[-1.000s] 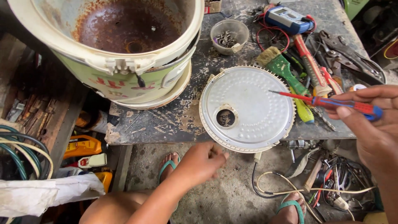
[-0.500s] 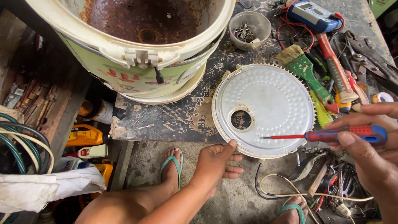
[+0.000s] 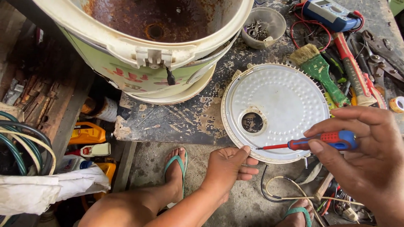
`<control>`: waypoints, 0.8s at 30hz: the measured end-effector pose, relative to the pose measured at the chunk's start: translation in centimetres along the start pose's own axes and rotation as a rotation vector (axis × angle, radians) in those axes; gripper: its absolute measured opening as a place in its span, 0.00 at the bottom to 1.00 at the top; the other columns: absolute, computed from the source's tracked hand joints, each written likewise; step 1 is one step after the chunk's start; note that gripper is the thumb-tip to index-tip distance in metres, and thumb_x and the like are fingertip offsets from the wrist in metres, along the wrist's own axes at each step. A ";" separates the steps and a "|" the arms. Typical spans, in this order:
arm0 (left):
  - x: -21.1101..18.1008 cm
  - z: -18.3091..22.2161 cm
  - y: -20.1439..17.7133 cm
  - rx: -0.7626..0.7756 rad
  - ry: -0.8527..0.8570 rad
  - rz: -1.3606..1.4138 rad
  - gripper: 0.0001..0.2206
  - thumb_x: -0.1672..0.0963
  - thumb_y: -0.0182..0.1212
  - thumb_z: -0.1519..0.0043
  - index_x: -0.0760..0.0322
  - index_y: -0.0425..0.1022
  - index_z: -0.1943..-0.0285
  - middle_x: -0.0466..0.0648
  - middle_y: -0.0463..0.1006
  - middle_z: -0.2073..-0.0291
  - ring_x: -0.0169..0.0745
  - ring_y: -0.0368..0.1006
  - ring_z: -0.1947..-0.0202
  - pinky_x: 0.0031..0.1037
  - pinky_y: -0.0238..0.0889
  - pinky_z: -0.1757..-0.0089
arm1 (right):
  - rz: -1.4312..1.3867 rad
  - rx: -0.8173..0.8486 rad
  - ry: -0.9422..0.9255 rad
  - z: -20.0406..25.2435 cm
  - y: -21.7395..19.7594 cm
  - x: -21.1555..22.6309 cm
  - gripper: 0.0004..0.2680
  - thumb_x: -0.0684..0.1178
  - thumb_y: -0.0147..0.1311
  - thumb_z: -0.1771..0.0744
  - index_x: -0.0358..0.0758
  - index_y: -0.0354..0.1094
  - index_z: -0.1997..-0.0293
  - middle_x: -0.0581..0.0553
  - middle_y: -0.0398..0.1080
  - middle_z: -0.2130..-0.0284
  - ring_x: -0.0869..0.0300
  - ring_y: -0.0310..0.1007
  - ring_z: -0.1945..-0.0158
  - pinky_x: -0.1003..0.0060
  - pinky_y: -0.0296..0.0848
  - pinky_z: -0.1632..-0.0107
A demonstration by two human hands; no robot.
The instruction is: Disassembling a rice cooker to access internal components for repair using a screwdriver.
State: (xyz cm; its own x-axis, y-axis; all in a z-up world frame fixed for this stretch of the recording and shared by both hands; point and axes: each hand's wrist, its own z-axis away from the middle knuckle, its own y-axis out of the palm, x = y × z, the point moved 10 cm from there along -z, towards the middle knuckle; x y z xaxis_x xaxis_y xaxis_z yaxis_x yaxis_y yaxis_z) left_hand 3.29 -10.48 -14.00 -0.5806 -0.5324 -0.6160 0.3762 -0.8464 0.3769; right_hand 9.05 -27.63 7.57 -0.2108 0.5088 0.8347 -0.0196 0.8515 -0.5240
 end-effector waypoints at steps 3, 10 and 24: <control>0.4 -0.5 0.0 0.004 0.009 0.002 0.12 0.55 0.64 0.34 0.72 0.79 0.61 0.58 0.85 0.69 0.45 0.81 0.76 0.21 0.69 0.77 | -0.057 0.051 -0.137 -0.3 0.8 -0.2 0.21 0.33 0.58 0.38 0.29 0.51 0.42 0.31 0.76 0.64 0.54 0.81 0.67 0.69 0.77 0.64; 0.2 -0.3 -0.1 0.012 0.025 -0.006 0.11 0.55 0.64 0.34 0.72 0.79 0.59 0.58 0.85 0.69 0.45 0.80 0.76 0.22 0.70 0.77 | -0.008 0.063 -0.194 -0.8 1.6 0.5 0.22 0.33 0.61 0.39 0.26 0.53 0.41 0.36 0.77 0.65 0.59 0.78 0.64 0.72 0.73 0.60; 0.3 -0.4 0.0 0.018 0.027 -0.009 0.11 0.54 0.64 0.35 0.70 0.77 0.58 0.58 0.85 0.68 0.45 0.80 0.77 0.22 0.69 0.78 | 0.073 0.163 -0.259 -1.6 3.1 1.9 0.22 0.36 0.64 0.39 0.32 0.59 0.41 0.40 0.79 0.64 0.63 0.80 0.60 0.73 0.73 0.63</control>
State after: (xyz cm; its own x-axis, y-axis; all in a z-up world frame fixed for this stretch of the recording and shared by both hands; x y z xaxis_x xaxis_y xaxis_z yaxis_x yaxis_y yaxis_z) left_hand 3.38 -10.64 -14.49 -0.5643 -0.5247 -0.6374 0.3582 -0.8512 0.3835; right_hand 10.13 -23.79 7.78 -0.4591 0.5010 0.7336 -0.1474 0.7714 -0.6190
